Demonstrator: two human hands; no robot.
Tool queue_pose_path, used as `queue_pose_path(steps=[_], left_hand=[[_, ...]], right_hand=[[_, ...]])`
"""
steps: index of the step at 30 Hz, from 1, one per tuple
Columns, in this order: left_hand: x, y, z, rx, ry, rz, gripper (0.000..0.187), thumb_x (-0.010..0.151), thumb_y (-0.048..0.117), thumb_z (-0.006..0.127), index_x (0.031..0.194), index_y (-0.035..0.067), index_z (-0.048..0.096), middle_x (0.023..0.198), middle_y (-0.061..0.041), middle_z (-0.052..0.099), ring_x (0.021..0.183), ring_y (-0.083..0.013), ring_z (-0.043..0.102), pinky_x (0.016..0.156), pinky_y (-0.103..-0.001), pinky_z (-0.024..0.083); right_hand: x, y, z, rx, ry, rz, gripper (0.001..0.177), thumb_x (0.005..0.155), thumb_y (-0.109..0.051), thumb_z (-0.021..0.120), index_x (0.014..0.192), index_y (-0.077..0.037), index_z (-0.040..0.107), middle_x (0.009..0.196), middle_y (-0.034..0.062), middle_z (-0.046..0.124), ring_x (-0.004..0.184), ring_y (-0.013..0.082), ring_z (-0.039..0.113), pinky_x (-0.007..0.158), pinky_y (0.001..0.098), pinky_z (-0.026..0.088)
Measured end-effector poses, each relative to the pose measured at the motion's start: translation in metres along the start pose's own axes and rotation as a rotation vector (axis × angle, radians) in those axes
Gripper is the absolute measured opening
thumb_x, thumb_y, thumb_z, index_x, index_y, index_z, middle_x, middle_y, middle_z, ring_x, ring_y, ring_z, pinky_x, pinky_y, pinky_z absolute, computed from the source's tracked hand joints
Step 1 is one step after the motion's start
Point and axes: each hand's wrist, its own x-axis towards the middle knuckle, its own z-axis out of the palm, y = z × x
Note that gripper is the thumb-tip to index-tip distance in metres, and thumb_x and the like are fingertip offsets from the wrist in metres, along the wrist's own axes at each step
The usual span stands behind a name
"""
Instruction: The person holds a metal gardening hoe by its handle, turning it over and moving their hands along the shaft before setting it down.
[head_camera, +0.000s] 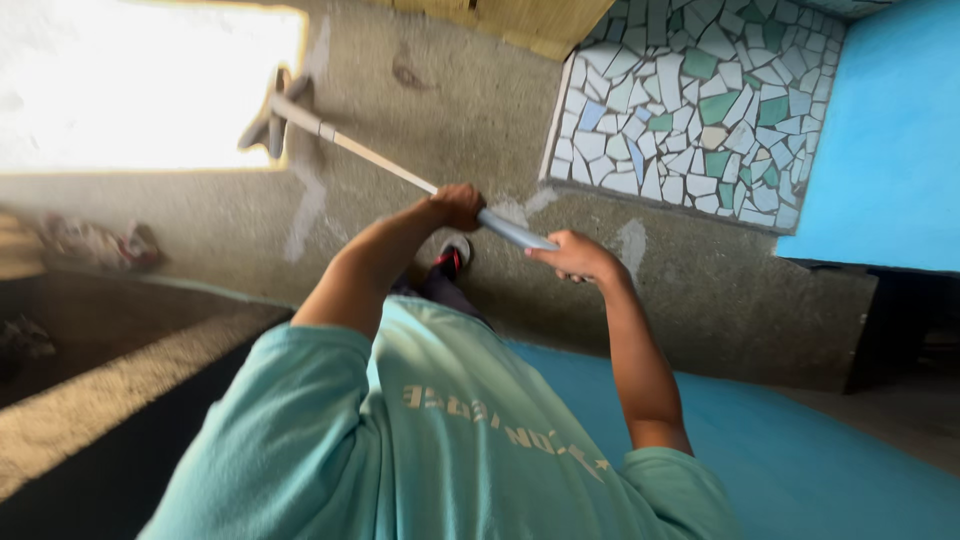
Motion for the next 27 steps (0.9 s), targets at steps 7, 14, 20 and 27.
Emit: queue_pose_path(steps=[7, 14, 20, 27], left_hand=[[0.003, 0.001, -0.028, -0.525, -0.461, -0.469, 0.023, 0.085, 0.030, 0.065, 0.092, 0.011, 0.076, 0.095, -0.015, 0.075, 0.094, -0.0339, 0.073, 0.082, -0.044, 0.059], [-0.044, -0.021, -0.036, -0.579, -0.513, -0.546, 0.023, 0.080, 0.028, 0.069, 0.094, 0.012, 0.076, 0.097, -0.015, 0.075, 0.096, -0.0334, 0.073, 0.084, -0.044, 0.059], [-0.114, -0.067, -0.020, -0.590, -0.351, -0.741, 0.018, 0.086, 0.027, 0.070, 0.093, 0.011, 0.076, 0.092, -0.015, 0.074, 0.094, -0.0347, 0.072, 0.091, -0.047, 0.055], [-0.229, -0.101, -0.023, -0.440, 0.227, -1.014, 0.013, 0.072, 0.008, 0.075, 0.082, 0.008, 0.067, 0.097, -0.014, 0.066, 0.102, -0.0380, 0.062, 0.091, -0.046, 0.051]], right_hand=[[0.000, -0.029, 0.011, -0.119, 0.090, 0.049, 0.044, 0.086, -0.050, 0.074, 0.104, -0.010, 0.070, 0.059, 0.0037, 0.060, 0.044, 0.0115, 0.051, 0.039, 0.0296, 0.038], [0.041, -0.067, 0.032, -0.185, 0.051, 0.036, 0.041, 0.085, -0.047, 0.075, 0.107, -0.012, 0.069, 0.060, 0.0040, 0.064, 0.045, 0.0121, 0.056, 0.041, 0.0302, 0.042], [0.089, -0.136, 0.038, -0.315, -0.003, -0.039, 0.043, 0.089, -0.045, 0.073, 0.108, -0.007, 0.071, 0.067, 0.0128, 0.063, 0.051, 0.0192, 0.056, 0.048, 0.0374, 0.042], [0.182, -0.209, 0.104, -0.540, 0.168, -0.429, 0.048, 0.080, -0.039, 0.078, 0.116, -0.009, 0.068, 0.094, 0.0193, 0.075, 0.087, 0.0358, 0.075, 0.076, 0.0473, 0.058]])
